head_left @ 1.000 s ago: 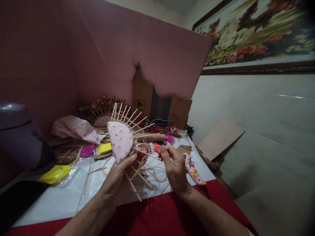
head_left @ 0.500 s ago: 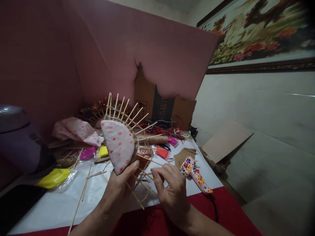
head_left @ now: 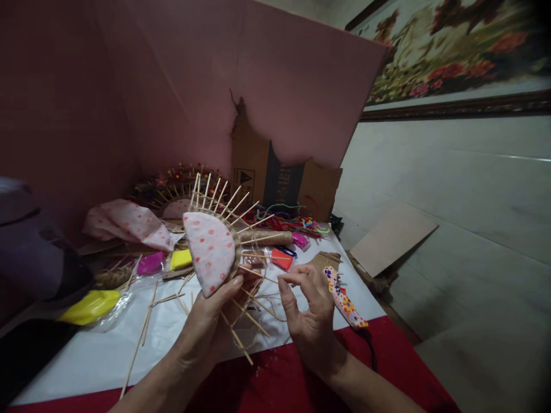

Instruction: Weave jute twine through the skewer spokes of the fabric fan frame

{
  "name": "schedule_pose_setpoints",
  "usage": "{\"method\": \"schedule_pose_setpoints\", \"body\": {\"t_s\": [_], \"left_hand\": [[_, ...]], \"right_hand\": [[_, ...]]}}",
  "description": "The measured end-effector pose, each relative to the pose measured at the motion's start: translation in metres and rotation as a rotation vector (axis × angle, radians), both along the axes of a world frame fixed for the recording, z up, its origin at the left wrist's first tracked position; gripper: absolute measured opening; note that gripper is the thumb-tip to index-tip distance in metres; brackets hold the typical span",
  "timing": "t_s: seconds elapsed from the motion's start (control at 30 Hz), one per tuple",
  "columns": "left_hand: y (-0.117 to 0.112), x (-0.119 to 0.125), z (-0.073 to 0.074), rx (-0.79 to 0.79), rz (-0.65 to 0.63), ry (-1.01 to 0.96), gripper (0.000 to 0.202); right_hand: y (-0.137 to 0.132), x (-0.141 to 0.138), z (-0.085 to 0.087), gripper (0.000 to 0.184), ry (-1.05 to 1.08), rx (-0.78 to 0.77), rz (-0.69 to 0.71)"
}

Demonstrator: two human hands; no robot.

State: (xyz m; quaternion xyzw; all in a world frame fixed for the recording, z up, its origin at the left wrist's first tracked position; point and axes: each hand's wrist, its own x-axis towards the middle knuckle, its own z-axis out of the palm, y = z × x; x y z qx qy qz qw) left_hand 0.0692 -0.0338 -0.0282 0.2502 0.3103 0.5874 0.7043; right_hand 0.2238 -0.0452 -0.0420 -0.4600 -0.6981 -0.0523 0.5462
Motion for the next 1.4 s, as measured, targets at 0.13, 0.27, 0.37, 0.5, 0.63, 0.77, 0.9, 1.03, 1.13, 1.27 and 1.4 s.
{"method": "schedule_pose_setpoints", "body": {"t_s": [0.13, 0.27, 0.37, 0.5, 0.63, 0.77, 0.9, 1.03, 1.13, 1.27, 1.4], "left_hand": [[0.002, 0.000, -0.003, -0.042, 0.023, 0.008, 0.023], [0.002, -0.001, -0.003, -0.033, 0.010, 0.013, 0.024], [0.001, 0.000, -0.002, -0.019, -0.029, 0.029, 0.024], [0.002, 0.001, -0.001, -0.020, -0.062, 0.060, 0.022], [0.002, 0.001, -0.004, -0.024, -0.079, 0.080, 0.020], [0.002, 0.000, -0.006, -0.026, -0.085, 0.094, 0.020], [0.002, 0.000, -0.004, 0.001, -0.096, 0.097, 0.020], [0.003, 0.001, -0.003, -0.010, -0.090, 0.124, 0.020], [0.003, 0.002, -0.003, -0.013, -0.118, 0.118, 0.021], [0.004, 0.000, -0.006, 0.000, -0.149, 0.129, 0.021], [0.006, -0.001, -0.008, -0.022, -0.200, 0.154, 0.019]], "right_hand": [[-0.003, -0.001, 0.000, 0.011, -0.013, 0.027, 0.030], [-0.002, 0.000, 0.002, 0.008, 0.042, -0.023, 0.052], [0.002, 0.001, 0.004, 0.006, 0.146, -0.107, 0.092], [0.007, 0.002, 0.005, 0.010, 0.202, -0.210, 0.123], [0.009, 0.004, 0.005, 0.012, 0.175, -0.206, 0.107], [0.009, 0.006, 0.005, 0.011, 0.059, -0.153, 0.049], [0.009, 0.006, 0.005, 0.011, -0.062, -0.122, -0.035], [0.010, 0.006, 0.008, 0.011, -0.062, -0.088, -0.075], [0.011, 0.008, 0.012, 0.010, -0.027, -0.047, -0.074], [0.012, 0.012, 0.017, 0.009, -0.009, -0.032, -0.068], [0.020, 0.021, 0.021, 0.008, -0.014, -0.031, -0.080]]}}
